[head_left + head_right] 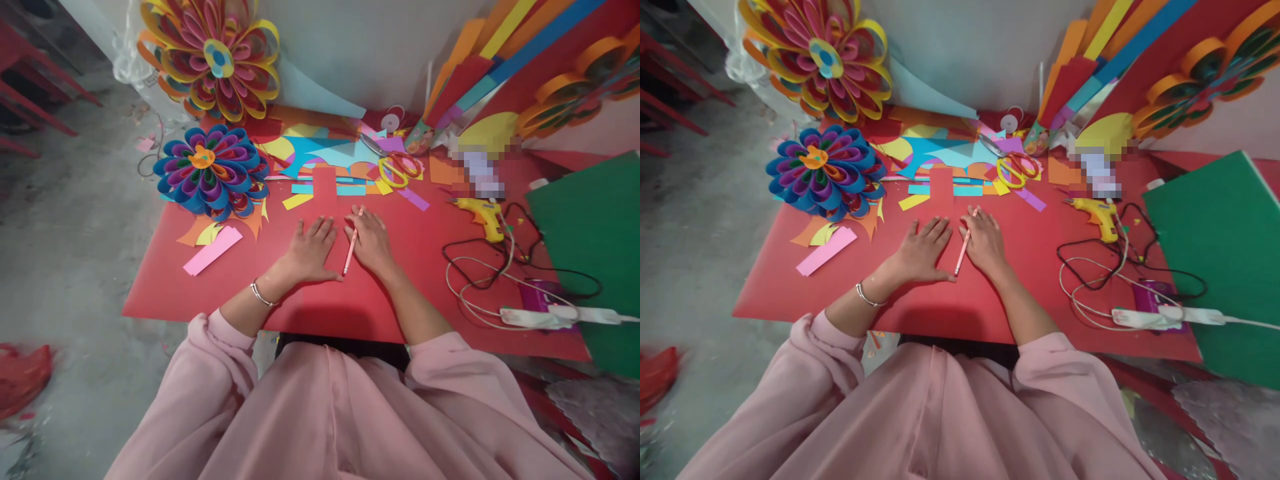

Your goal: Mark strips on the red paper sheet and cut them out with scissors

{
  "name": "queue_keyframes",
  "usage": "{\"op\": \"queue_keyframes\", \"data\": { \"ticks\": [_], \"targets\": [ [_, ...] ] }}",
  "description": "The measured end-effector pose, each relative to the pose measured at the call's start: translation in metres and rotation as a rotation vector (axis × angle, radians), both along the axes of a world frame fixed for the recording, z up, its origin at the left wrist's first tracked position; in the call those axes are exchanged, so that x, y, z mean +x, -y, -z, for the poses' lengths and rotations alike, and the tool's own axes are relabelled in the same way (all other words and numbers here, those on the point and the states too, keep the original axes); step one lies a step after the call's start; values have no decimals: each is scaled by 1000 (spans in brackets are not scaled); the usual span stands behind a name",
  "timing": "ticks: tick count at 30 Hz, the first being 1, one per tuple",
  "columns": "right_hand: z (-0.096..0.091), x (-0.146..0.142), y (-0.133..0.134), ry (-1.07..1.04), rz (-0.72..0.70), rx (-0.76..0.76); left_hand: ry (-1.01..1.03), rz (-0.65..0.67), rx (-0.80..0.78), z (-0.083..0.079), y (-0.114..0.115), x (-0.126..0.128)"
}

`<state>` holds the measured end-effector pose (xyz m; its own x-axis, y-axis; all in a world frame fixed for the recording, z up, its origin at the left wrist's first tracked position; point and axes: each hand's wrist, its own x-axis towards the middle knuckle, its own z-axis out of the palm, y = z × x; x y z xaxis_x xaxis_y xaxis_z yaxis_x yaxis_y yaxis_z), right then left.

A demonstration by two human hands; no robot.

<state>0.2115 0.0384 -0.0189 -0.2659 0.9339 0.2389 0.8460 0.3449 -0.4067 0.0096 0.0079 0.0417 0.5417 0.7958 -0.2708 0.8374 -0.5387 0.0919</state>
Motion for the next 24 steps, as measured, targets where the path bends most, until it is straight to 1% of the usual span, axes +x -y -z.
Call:
{"op": "queue_keyframes", "data": {
  "ticks": [8,19,24],
  "targets": [
    [1,1,0,-6,10,-18,-64,-6,-12,-10,3,-4],
    [1,-2,2,-38,8,0,-95,-25,9,-16,6,-2],
    [1,-1,2,-52,8,-17,-81,-14,11,-14,4,-5]
  ]
}}
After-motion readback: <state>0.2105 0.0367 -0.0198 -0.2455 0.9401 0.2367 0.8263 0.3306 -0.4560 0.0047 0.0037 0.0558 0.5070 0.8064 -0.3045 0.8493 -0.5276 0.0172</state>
